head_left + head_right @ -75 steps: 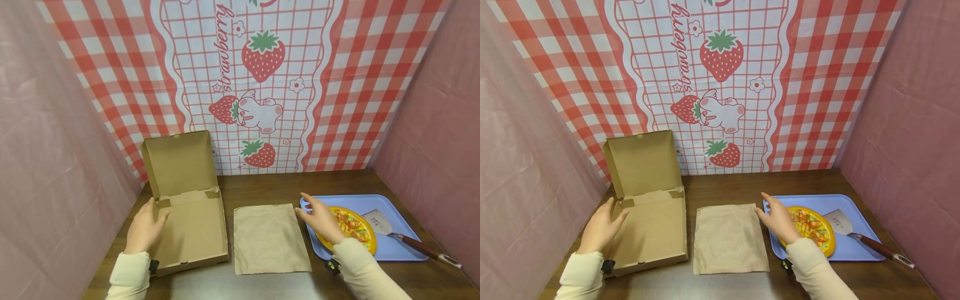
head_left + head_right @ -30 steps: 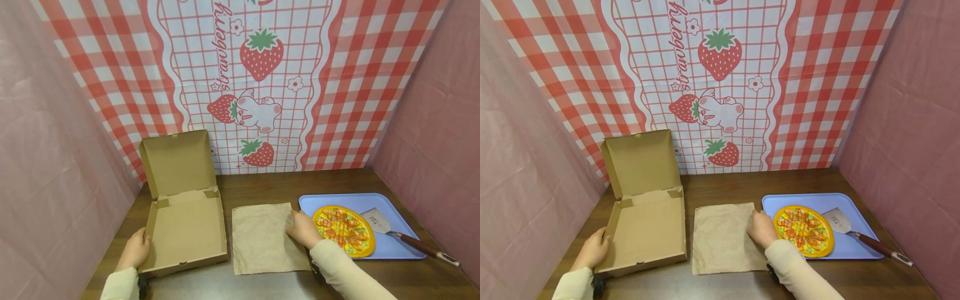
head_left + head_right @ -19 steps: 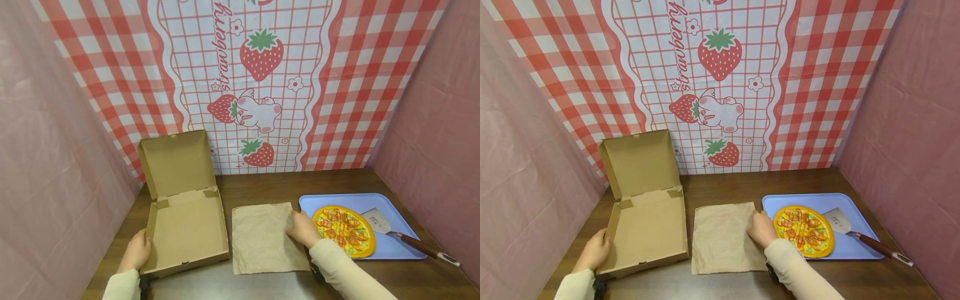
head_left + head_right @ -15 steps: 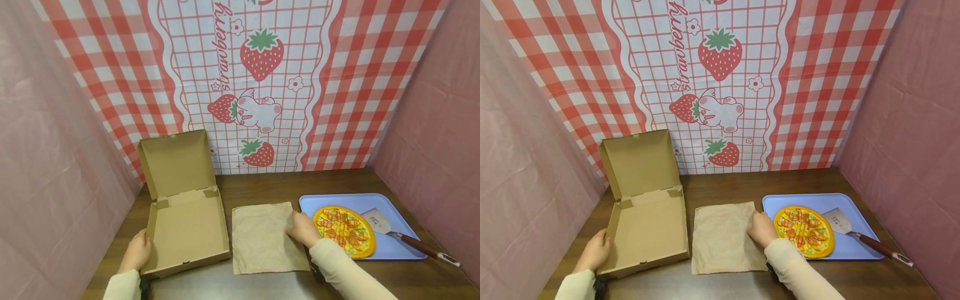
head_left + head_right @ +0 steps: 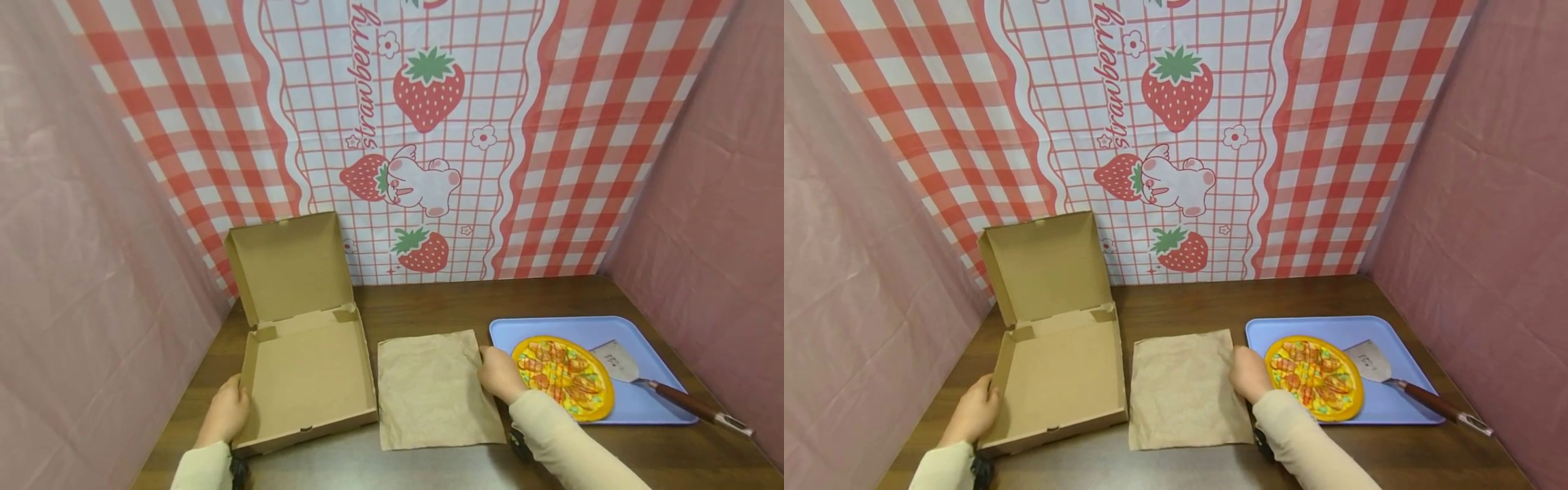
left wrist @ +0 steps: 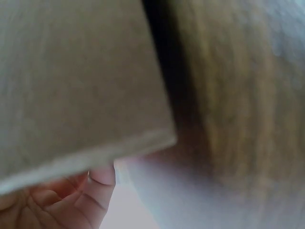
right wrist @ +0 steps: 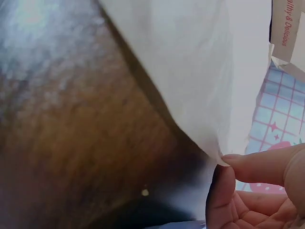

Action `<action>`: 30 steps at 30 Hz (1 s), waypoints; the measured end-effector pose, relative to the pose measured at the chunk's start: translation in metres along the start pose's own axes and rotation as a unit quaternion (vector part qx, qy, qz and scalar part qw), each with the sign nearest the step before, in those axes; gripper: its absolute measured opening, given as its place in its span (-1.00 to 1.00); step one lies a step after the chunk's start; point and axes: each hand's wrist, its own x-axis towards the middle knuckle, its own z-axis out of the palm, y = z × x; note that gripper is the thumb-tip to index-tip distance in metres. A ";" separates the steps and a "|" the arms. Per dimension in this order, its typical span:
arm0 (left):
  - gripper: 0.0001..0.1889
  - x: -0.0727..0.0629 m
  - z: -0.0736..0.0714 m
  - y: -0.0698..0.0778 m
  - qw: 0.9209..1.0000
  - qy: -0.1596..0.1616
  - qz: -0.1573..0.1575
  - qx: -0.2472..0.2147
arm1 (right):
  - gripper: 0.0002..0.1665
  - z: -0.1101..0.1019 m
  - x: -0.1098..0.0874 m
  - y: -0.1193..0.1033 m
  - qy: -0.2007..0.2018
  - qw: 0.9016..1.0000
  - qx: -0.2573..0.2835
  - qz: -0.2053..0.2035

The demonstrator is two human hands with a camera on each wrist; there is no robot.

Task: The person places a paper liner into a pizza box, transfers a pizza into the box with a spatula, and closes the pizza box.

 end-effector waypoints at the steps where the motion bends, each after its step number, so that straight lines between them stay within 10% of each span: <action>1: -0.52 0.000 0.000 0.000 1.000 -0.002 -0.002 -0.001 | -0.50 -0.001 0.000 0.000 -0.002 1.000 0.003 0.003; 30: -0.54 -0.001 -0.001 0.000 1.000 0.001 -0.003 -0.006 | -0.80 -0.019 0.008 0.007 0.015 0.976 0.210 0.065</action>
